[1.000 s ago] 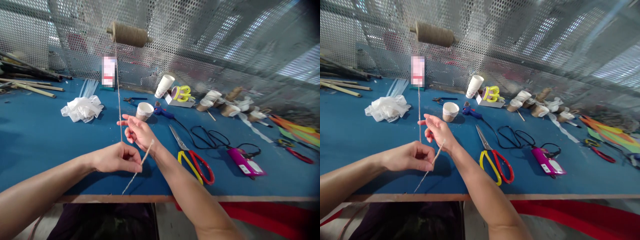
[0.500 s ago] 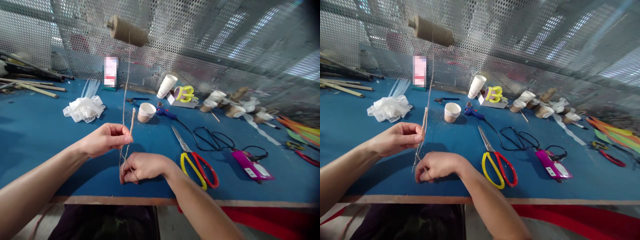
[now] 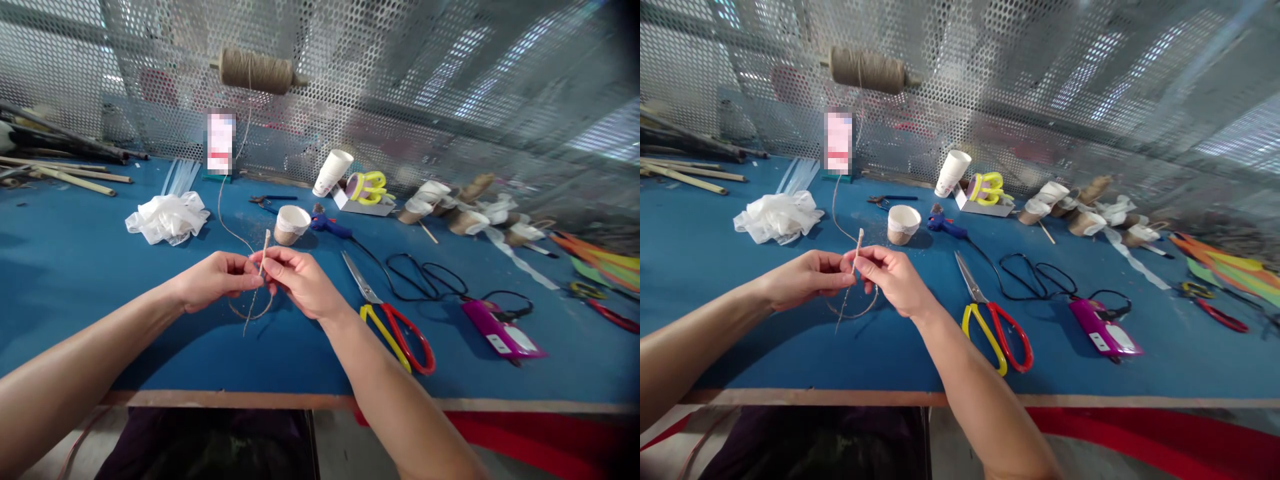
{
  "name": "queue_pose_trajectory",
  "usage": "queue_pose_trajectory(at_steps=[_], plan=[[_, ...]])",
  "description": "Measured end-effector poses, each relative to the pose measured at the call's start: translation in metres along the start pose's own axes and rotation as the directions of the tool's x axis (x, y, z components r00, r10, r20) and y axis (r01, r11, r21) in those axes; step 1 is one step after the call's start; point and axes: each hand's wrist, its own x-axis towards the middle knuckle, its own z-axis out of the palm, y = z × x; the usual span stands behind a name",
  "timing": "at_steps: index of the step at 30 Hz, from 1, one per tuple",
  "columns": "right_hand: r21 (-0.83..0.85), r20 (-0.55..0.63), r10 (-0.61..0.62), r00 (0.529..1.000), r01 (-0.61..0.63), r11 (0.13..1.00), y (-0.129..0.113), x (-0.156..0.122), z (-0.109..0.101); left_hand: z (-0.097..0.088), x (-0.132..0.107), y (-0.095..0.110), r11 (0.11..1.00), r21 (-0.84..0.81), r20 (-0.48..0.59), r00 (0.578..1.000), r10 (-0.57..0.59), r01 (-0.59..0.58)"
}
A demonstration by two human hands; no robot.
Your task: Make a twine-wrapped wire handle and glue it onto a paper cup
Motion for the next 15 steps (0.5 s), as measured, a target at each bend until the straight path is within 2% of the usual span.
queue_pose_trajectory(at_steps=[4, 10, 15], plan=[[0.070, -0.032, 0.027, 0.999, -0.025, 0.997, 0.0030, 0.0005, 0.0044, -0.0005, -0.0008, 0.0003, 0.995, 0.097, -0.042, 0.999, 0.018, -0.014], [-0.056, -0.095, 0.021, 0.995, -0.026, 0.998, 0.0042, 0.0009, 0.0049, -0.0026, -0.0031, 0.0062, 0.990, 0.142, -0.020, 1.000, -0.012, 0.014], [-0.183, -0.121, 0.017, 0.993, -0.039, 0.982, 0.0020, 0.0014, 0.0058, -0.0024, -0.0028, 0.0057, 0.969, 0.245, -0.058, 0.997, 0.046, -0.030]])
